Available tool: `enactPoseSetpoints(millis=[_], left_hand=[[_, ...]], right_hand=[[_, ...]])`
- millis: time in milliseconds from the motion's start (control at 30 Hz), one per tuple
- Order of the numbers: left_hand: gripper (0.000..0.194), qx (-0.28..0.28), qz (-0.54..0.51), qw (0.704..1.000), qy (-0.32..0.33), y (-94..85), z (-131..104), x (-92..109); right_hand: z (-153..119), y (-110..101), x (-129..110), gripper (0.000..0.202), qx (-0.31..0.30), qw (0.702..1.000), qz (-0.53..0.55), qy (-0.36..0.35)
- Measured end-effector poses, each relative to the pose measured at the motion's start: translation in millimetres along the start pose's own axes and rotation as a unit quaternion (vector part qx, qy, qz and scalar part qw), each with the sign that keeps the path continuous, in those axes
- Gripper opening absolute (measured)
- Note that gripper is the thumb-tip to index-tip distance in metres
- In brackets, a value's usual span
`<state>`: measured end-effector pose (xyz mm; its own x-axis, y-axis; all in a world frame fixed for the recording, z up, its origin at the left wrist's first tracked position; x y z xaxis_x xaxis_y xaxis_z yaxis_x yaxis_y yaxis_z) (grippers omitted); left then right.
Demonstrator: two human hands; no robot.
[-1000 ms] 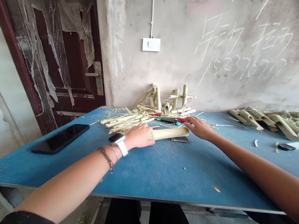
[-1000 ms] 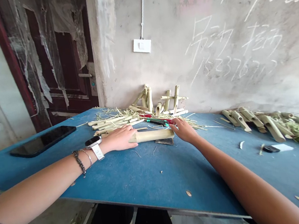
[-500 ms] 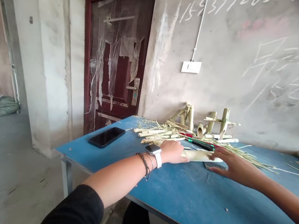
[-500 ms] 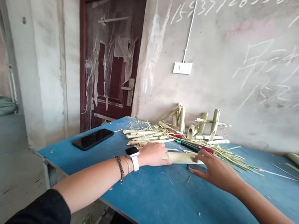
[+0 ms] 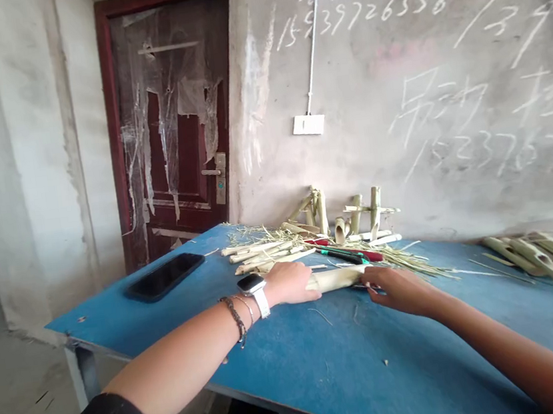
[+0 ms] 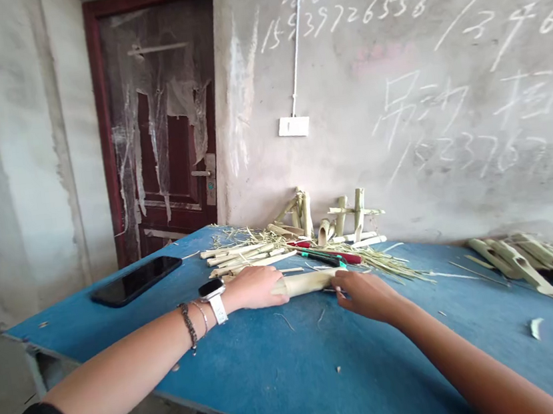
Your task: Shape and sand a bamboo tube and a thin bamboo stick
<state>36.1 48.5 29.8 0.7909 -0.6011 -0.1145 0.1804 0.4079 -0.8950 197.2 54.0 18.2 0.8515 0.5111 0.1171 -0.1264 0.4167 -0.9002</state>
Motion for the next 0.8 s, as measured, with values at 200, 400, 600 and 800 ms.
enactPoseSetpoints(millis=[200, 400, 600, 800], left_hand=[[0.035, 0.039, 0.013, 0.999, 0.021, -3.5, 0, 3], [0.031, 0.045, -0.016, 0.998, 0.039, -5.3, -4, 5], [0.035, 0.024, -0.057, 0.997, 0.048, -4.3, -1, 6], [0.036, 0.078, -0.063, 0.993, 0.068, -30.1, 3, 26]], right_hand=[[0, 6, -4, 0.026, -0.005, 0.998, -0.053, 0.024], [4, -27, 22, 0.023, 0.057, 0.994, -0.041, 0.079], [-24, -82, 105, 0.034, 0.195, 0.925, -0.086, 0.315], [-63, -95, 163, 0.052, 0.176, 0.856, -0.155, 0.46]])
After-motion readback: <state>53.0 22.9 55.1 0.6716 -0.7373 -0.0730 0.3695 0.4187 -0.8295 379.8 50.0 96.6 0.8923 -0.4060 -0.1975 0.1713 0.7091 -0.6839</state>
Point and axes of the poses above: each hand's wrist, its own z-axis towards the middle knuckle, its own y-axis out of the palm, x = y × z, the point moved 8 cm from there along z, towards the middle knuckle, and after that the axes turned 11 degrees about x, right-handed, at the moved point
